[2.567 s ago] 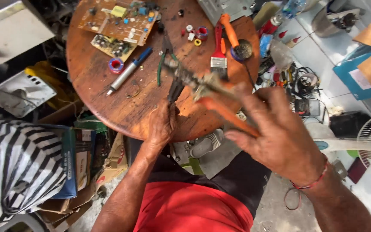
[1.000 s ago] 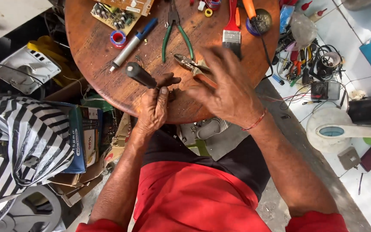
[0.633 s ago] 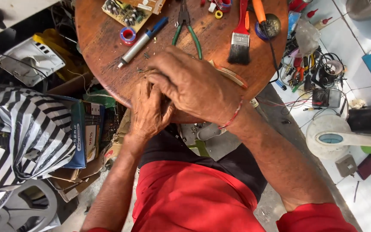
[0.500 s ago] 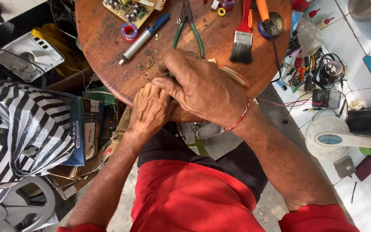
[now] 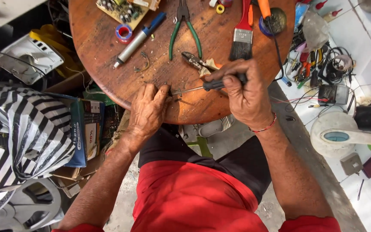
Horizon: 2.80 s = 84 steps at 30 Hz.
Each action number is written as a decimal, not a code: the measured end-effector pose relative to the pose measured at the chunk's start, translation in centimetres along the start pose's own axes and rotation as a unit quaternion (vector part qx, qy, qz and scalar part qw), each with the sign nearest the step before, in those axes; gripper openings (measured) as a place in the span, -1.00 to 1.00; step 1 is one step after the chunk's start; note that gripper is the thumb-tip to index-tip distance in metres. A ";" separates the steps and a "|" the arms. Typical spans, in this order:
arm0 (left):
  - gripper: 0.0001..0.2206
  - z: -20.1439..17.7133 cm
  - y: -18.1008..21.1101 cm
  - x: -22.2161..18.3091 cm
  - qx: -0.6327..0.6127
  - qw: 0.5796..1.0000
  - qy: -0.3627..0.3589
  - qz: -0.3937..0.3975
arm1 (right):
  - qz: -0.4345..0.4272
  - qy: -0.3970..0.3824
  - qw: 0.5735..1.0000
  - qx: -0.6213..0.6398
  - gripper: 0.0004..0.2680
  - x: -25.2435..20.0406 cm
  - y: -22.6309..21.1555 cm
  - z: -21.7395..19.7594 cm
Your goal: Stripping insulation from wires and twisting them together to connect to an electronic component on a repair bench.
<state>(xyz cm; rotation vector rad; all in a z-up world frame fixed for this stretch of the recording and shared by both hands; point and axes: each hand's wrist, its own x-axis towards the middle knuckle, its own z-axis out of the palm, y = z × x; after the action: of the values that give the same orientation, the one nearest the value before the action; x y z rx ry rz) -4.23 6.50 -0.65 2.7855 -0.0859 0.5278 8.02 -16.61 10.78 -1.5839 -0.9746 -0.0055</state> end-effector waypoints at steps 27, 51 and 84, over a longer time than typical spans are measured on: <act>-0.53 -5.9 1.8 0.6 -0.688 0.551 0.045 -0.469 | -0.174 -0.201 0.935 -0.235 -0.81 -12.3 -10.5 4.5; -0.41 -9.1 9.4 3.7 -0.866 0.421 0.181 -0.198 | 0.393 -0.068 0.848 0.349 -0.75 -16.0 -10.9 6.9; -0.63 -2.1 4.4 3.9 -0.853 0.400 0.119 -0.313 | 0.420 -0.141 0.874 -0.200 -0.59 -12.5 -4.5 3.9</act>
<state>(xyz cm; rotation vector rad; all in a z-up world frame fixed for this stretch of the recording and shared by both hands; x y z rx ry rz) -1.83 2.98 3.85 0.4998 0.3113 0.2353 -4.64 -20.84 6.98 -2.3374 -0.4310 0.6845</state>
